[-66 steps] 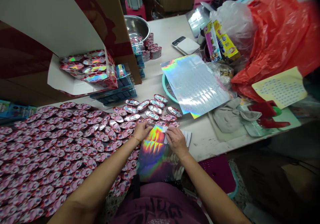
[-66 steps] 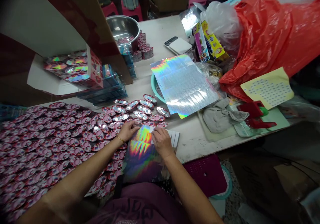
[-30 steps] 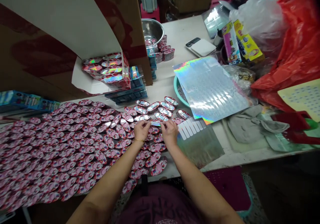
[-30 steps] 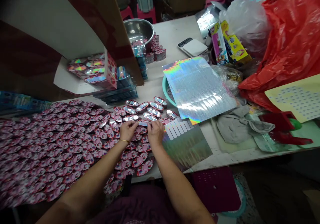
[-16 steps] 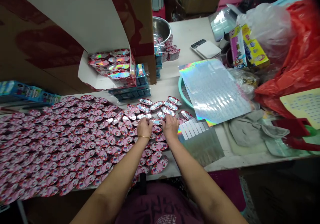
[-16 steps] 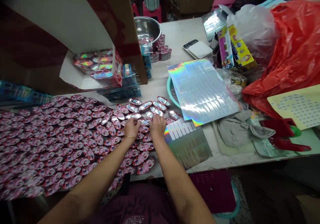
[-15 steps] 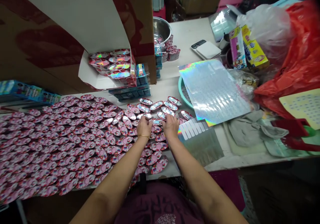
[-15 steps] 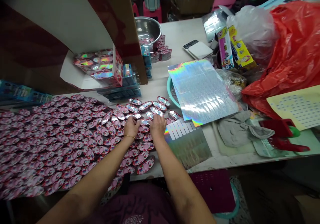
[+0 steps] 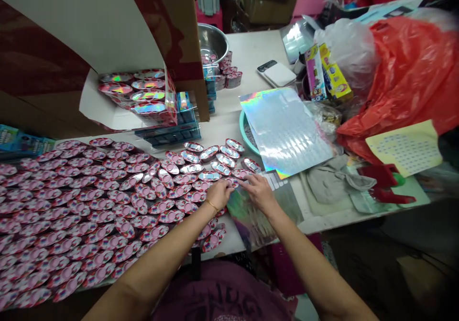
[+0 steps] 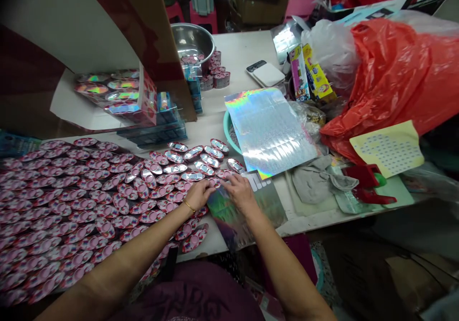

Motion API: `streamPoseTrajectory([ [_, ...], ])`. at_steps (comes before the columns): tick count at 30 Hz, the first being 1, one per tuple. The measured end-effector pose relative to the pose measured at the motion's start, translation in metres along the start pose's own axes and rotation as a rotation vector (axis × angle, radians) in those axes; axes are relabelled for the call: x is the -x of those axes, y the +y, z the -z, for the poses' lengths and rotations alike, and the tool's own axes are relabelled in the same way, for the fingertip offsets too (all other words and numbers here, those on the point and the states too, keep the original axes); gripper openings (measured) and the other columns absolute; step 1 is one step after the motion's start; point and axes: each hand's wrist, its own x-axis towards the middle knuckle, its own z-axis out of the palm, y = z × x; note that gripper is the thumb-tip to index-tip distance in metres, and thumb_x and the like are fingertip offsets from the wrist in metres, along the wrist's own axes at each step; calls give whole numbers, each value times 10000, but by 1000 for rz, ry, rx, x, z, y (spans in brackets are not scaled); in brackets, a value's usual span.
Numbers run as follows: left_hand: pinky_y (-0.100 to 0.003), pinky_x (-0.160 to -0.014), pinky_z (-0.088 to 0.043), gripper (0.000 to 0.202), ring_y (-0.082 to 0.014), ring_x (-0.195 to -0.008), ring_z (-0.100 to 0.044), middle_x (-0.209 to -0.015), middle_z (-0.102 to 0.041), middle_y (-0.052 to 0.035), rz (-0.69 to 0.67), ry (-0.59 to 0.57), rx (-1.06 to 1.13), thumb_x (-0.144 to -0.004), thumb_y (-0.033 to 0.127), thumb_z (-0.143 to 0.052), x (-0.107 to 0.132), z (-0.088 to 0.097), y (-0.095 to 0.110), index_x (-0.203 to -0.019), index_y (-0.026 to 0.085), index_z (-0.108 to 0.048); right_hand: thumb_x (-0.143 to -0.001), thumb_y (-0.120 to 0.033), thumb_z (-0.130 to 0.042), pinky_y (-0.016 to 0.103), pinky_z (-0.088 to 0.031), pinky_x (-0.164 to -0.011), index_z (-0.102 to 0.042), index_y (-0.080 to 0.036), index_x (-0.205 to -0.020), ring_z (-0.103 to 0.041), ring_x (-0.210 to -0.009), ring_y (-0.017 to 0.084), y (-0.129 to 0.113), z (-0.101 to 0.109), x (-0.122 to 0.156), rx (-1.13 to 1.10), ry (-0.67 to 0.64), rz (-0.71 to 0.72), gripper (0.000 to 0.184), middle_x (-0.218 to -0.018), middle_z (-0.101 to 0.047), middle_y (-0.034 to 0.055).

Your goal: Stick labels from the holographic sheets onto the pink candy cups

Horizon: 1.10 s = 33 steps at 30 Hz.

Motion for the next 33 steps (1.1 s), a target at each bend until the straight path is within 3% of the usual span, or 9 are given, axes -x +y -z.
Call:
streamPoseTrajectory([
  [4, -259, -635, -373, 153, -145, -657, -510, -657, -584, -16, 16, 25, 73, -766, 249, -502, -5, -8, 3, -662, 171, -582, -838, -172, -446, 344, -407, -856, -557, -262, -1124, -478, -1060, 195, 10, -19, 16, 2, 57, 42, 320, -1133, -575, 61],
  [7, -261, -635, -379, 159, -146, -654, -516, -660, -588, -17, 36, 9, 82, -772, 255, -495, -6, -11, 7, -665, 171, -578, -841, -176, -431, 343, -423, -848, -604, -235, -1024, -498, -1041, 187, 14, -19, 27, -30, 81, 32, 259, -1092, -598, 70],
  [14, -308, -727, -403, 166, -191, -806, -526, -829, -585, -83, -101, 22, -207, -817, 233, -432, -3, -16, 7, -760, 162, -570, -769, -169, -469, 329, -423, -800, -580, -191, -772, -521, -912, 187, -19, 54, 20, -279, 30, -169, 112, -954, -583, 73],
  [17, -335, -799, -398, 154, -200, -877, -517, -889, -585, -87, -157, 74, -162, -805, 213, -444, -1, -14, 5, -838, 162, -585, -752, -192, -469, 270, -424, -677, -550, -191, -707, -527, -768, 152, -22, 67, 9, -473, 85, -333, 93, -808, -568, 39],
  [20, -319, -832, -397, 213, -181, -907, -528, -926, -608, -66, -131, 126, 127, -815, 245, -422, -2, -11, 7, -900, 174, -605, -727, -261, -507, 242, -388, -580, -538, -182, -651, -492, -633, 125, -11, 51, -1, -656, 150, -531, 114, -692, -538, 9],
  [23, -269, -663, -436, 362, -162, -778, -570, -833, -639, -63, 111, 99, 565, -837, 372, -348, -7, -9, 10, -866, 142, -627, -689, -325, -553, 229, -361, -535, -540, -170, -637, -458, -553, 107, -2, 27, -6, -878, 205, -710, 164, -595, -508, -20],
  [25, -237, -557, -411, 393, -141, -657, -560, -724, -635, -53, 268, 71, 776, -790, 444, -414, -13, -10, 12, -805, 116, -630, -668, -350, -574, 221, -343, -512, -553, -162, -646, -442, -518, 98, 0, 17, -7, -987, 216, -805, 191, -554, -500, -32],
  [29, -197, -494, -362, 322, -80, -508, -474, -570, -572, 4, 349, 100, 892, -589, 400, -657, -29, -16, 11, -703, 101, -615, -620, -371, -620, 214, -325, -502, -582, -149, -647, -441, -501, 92, 0, 12, -7, -1061, 225, -920, 227, -532, -520, -34],
  [33, -185, -437, -303, 277, -56, -430, -408, -480, -500, 37, 347, 123, 867, -577, 378, -650, -40, -19, 11, -615, 112, -580, -596, -376, -645, 217, -325, -512, -586, -147, -640, -439, -502, 90, 2, 11, -7, -1113, 256, -944, 240, -529, -523, -39],
])
